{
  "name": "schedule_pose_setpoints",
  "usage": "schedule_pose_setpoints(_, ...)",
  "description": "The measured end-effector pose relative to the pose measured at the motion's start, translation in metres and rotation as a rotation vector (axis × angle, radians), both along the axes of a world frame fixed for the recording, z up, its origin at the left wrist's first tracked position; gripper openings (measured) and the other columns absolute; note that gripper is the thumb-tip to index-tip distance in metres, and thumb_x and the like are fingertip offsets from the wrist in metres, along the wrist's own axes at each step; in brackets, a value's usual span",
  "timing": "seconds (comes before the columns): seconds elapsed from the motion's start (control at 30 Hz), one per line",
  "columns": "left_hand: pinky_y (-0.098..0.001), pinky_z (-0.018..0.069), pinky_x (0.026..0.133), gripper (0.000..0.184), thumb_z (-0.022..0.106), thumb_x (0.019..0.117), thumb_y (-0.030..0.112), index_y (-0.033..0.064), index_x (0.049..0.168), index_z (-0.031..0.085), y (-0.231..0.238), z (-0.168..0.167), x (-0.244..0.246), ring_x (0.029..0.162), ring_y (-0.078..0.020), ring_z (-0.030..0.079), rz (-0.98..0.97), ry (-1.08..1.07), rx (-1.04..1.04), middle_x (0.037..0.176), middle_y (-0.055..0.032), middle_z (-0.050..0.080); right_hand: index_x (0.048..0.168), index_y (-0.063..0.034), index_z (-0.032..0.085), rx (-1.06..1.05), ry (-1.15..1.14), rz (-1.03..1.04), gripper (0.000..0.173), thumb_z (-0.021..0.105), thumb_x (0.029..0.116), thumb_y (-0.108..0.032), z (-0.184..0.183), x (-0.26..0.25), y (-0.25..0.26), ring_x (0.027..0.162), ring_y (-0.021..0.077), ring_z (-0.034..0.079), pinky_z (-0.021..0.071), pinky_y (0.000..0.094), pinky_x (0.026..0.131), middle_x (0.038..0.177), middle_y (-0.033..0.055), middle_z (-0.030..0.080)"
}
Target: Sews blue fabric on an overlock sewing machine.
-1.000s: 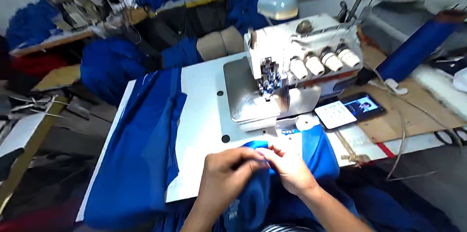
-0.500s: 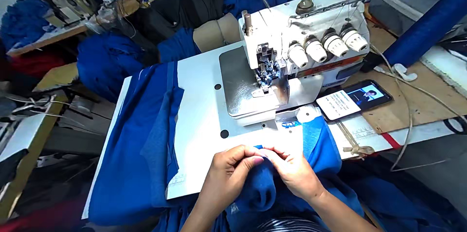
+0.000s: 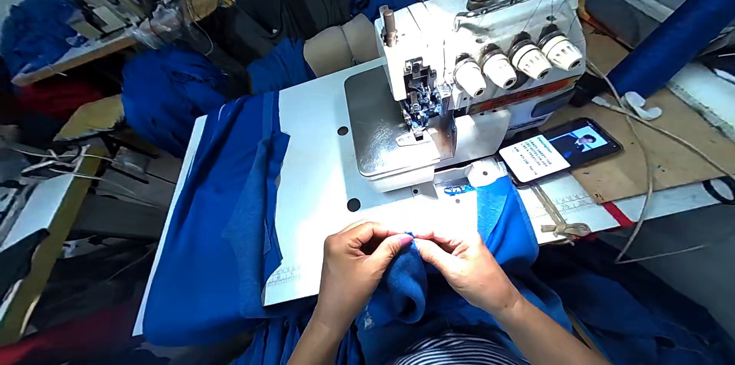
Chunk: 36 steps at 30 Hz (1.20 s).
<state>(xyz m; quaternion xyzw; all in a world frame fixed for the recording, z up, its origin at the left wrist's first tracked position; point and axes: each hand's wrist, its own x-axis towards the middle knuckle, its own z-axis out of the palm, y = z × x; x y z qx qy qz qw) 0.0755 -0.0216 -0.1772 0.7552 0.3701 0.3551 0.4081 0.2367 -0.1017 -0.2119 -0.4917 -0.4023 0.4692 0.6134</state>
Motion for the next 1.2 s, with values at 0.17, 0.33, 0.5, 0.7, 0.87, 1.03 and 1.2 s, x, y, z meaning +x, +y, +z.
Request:
schedule_pose_setpoints(0.17, -0.0176, 0.0573, 0.059, 0.011, 0.084, 0.0796, 0.012, 0.0105, 0.085, 0.074, -0.002, 0.001, 0.000, 0.064, -0.0042, 0.068, 0.006, -0.113, -0.038, 0.075, 0.0016, 0.074, 0.104, -0.0037, 0.073, 0.127, -0.048, 0.148, 0.015, 0.064, 0.0939, -0.011, 0.003, 0.007, -0.006, 0.082, -0.0059, 0.066, 0.0564, 0.0151, 0.076, 0.090, -0.0078, 0.074)
schedule_pose_setpoints(0.33, -0.0176, 0.0586, 0.073, 0.037, 0.066, 0.0976, 0.046, 0.0120, 0.111, 0.062, 0.008, 0.023, -0.026, 0.079, 0.0014, 0.068, -0.451, -0.003, 0.217, 0.088, 0.0047, 0.070, 0.097, -0.0079, 0.076, 0.300, -0.064, 0.014, 0.014, 0.062, 0.0998, -0.011, 0.025, 0.016, -0.010, 0.081, -0.0045, 0.066, 0.0559, 0.0148, 0.075, 0.088, -0.0070, 0.074)
schedule_pose_setpoints(0.5, -0.0378, 0.0369, 0.109, 0.034, 0.050, 0.1061, 0.045, 0.0162, 0.097, 0.065, 0.018, 0.083, -0.053, 0.081, -0.0134, 0.064, -0.574, 0.521, 0.856, 0.077, 0.0013, 0.065, 0.102, -0.0114, 0.073, 0.452, -0.206, 0.021, 0.015, 0.060, 0.1032, -0.019, 0.082, 0.067, -0.023, 0.084, -0.0006, 0.066, 0.0555, 0.0168, 0.077, 0.090, -0.0063, 0.071)
schedule_pose_setpoints(0.7, -0.0384, 0.0466, 0.079, 0.016, 0.060, 0.1023, 0.015, 0.0037, 0.093, 0.066, 0.012, 0.168, -0.079, 0.066, -0.0225, 0.058, -0.251, 0.562, 0.979, 0.071, -0.0123, 0.061, 0.111, -0.0165, 0.072, 0.580, -0.415, -0.175, 0.018, 0.058, 0.1055, -0.025, 0.102, 0.049, -0.022, 0.091, -0.0026, 0.068, 0.0570, 0.0140, 0.079, 0.099, -0.0094, 0.073)
schedule_pose_setpoints(0.87, -0.0552, 0.0465, 0.098, 0.034, 0.062, 0.1002, 0.036, 0.0094, 0.119, 0.070, 0.072, 0.107, -0.049, 0.112, -0.0246, 0.065, -0.161, 0.457, 0.770, 0.118, -0.0084, 0.069, 0.096, -0.0086, 0.074, 0.249, -0.311, -0.151, 0.013, 0.062, 0.0973, -0.007, 0.063, 0.018, 0.041, 0.073, 0.0008, 0.067, 0.0587, 0.0189, 0.069, 0.081, -0.0047, 0.071)
schedule_pose_setpoints(1.03, -0.0468, 0.0383, 0.116, 0.035, 0.048, 0.1073, 0.033, 0.0120, 0.120, 0.073, 0.072, 0.057, -0.007, 0.118, -0.0054, 0.061, -0.402, 0.233, 0.292, 0.118, 0.0071, 0.071, 0.098, -0.0072, 0.074, 0.175, -0.281, -0.021, 0.019, 0.055, 0.1002, -0.009, 0.041, 0.003, 0.057, 0.078, -0.0039, 0.064, 0.0530, 0.0138, 0.074, 0.084, -0.0050, 0.070)
schedule_pose_setpoints(1.2, -0.0218, 0.0583, 0.079, 0.008, 0.076, 0.0885, 0.015, 0.0129, 0.094, 0.082, 0.072, 0.045, 0.001, 0.088, -0.0050, 0.069, -0.248, 0.037, 0.053, 0.091, 0.0040, 0.074, 0.100, -0.0091, 0.074, 0.188, -0.274, -0.070, 0.016, 0.058, 0.0996, -0.011, 0.040, 0.004, 0.053, 0.076, -0.0034, 0.065, 0.0534, 0.0132, 0.071, 0.081, -0.0060, 0.071)
